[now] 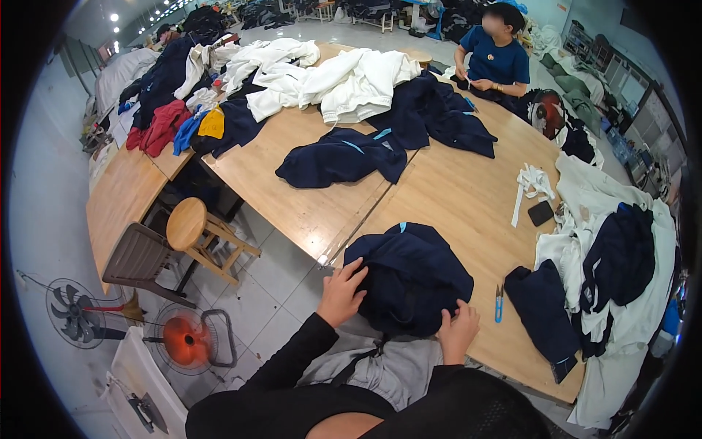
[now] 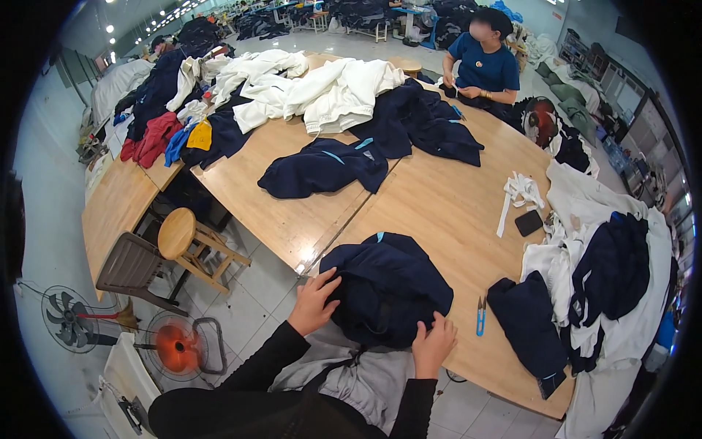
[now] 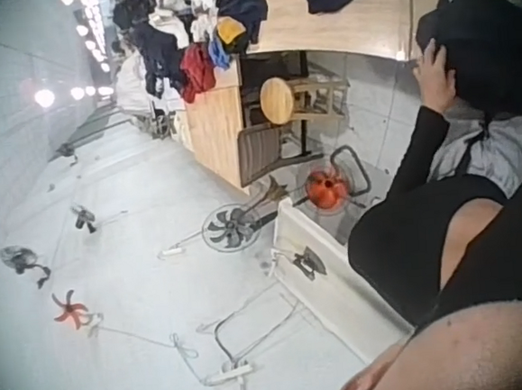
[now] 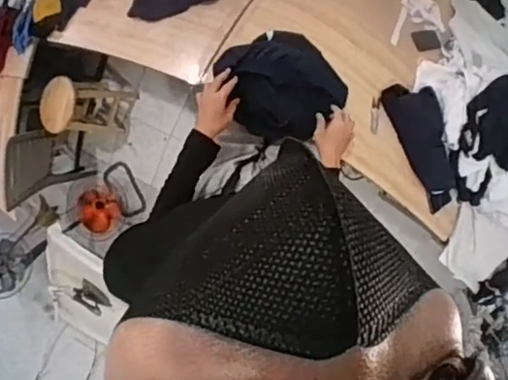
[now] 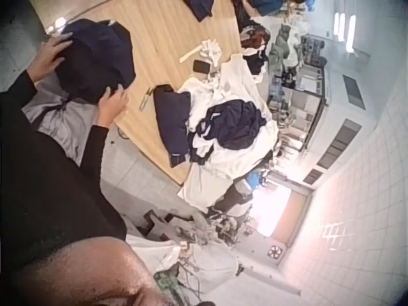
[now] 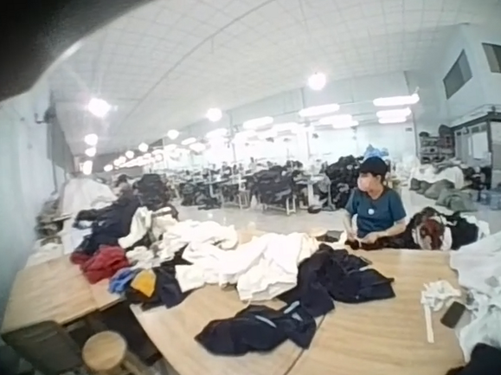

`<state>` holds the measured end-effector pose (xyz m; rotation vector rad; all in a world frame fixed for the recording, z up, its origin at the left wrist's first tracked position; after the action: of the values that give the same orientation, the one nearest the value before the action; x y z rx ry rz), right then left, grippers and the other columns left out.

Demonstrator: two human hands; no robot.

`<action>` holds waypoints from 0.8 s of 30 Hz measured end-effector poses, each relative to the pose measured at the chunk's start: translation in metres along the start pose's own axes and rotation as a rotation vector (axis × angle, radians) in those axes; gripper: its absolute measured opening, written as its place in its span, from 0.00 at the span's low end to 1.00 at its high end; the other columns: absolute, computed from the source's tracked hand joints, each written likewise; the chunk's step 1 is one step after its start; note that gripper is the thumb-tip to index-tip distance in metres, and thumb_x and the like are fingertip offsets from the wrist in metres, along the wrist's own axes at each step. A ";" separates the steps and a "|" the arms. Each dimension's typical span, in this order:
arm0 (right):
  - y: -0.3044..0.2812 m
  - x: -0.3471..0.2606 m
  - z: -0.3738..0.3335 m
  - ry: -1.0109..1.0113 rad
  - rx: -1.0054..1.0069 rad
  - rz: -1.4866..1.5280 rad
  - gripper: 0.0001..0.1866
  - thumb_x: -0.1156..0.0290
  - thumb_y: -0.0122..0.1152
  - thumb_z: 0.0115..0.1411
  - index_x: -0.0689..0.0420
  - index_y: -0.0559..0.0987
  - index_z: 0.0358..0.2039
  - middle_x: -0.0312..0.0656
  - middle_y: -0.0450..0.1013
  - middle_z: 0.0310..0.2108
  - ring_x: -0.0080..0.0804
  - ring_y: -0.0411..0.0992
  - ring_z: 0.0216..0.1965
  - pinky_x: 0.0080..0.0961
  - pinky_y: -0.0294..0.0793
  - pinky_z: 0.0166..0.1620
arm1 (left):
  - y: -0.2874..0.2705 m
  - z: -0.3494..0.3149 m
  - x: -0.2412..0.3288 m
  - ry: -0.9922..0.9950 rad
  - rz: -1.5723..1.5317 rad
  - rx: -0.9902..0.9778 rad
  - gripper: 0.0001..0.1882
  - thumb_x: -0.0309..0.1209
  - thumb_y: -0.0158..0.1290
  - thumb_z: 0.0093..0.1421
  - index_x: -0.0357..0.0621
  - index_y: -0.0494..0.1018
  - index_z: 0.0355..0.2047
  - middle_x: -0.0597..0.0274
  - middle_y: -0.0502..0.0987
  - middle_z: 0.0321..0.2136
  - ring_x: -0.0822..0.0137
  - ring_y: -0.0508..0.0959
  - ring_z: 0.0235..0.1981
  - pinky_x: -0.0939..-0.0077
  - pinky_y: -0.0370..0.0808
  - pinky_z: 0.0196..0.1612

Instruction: Trimming loose threads from blue athletic pants using small hand clippers.

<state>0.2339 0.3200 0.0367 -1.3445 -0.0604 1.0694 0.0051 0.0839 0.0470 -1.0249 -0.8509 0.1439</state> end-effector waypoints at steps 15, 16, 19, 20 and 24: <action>0.040 -0.053 -0.006 -0.121 -0.290 -0.014 0.36 0.73 0.84 0.45 0.63 0.80 0.56 0.52 0.70 0.51 0.55 0.70 0.53 0.45 0.73 0.58 | 0.015 -0.012 -0.050 -0.296 -0.162 0.030 0.16 0.38 0.68 0.62 0.39 0.79 0.41 0.49 0.80 0.35 0.47 0.83 0.34 0.55 0.80 0.39; 0.044 -0.057 -0.009 -0.115 -0.294 -0.014 0.36 0.73 0.84 0.45 0.63 0.80 0.56 0.52 0.70 0.51 0.55 0.70 0.53 0.45 0.73 0.58 | 0.014 -0.011 -0.043 -0.264 -0.147 0.050 0.16 0.37 0.69 0.62 0.37 0.80 0.41 0.50 0.80 0.33 0.49 0.82 0.32 0.57 0.79 0.36; 0.052 -0.057 -0.011 -0.069 -0.252 0.046 0.35 0.75 0.80 0.45 0.63 0.80 0.57 0.51 0.71 0.51 0.54 0.69 0.54 0.44 0.72 0.59 | 0.014 -0.008 -0.026 -0.201 -0.150 0.095 0.14 0.34 0.68 0.63 0.37 0.82 0.43 0.51 0.80 0.31 0.51 0.82 0.30 0.59 0.78 0.35; 0.056 -0.046 -0.011 -0.064 -0.249 0.045 0.35 0.75 0.80 0.45 0.63 0.80 0.57 0.51 0.71 0.51 0.54 0.69 0.54 0.44 0.72 0.59 | 0.012 -0.007 -0.022 -0.168 -0.170 0.127 0.13 0.33 0.68 0.63 0.39 0.84 0.44 0.51 0.81 0.32 0.50 0.83 0.31 0.59 0.79 0.36; 0.060 -0.002 -0.009 0.145 -0.270 0.287 0.35 0.71 0.80 0.49 0.64 0.79 0.59 0.52 0.71 0.52 0.56 0.69 0.55 0.46 0.73 0.60 | 0.012 -0.005 -0.031 -0.159 -0.179 0.153 0.13 0.32 0.67 0.64 0.40 0.85 0.46 0.50 0.82 0.34 0.49 0.84 0.33 0.59 0.80 0.38</action>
<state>0.2026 0.3034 -0.0130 -1.7088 0.1022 1.2305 -0.0094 0.0724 0.0197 -0.7974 -1.0552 0.1378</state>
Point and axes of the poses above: each hand's wrist, its own z-axis towards the middle knuckle, its own y-axis out of the palm, x = y × z, the point moved 10 cm from there along z, towards the middle knuckle
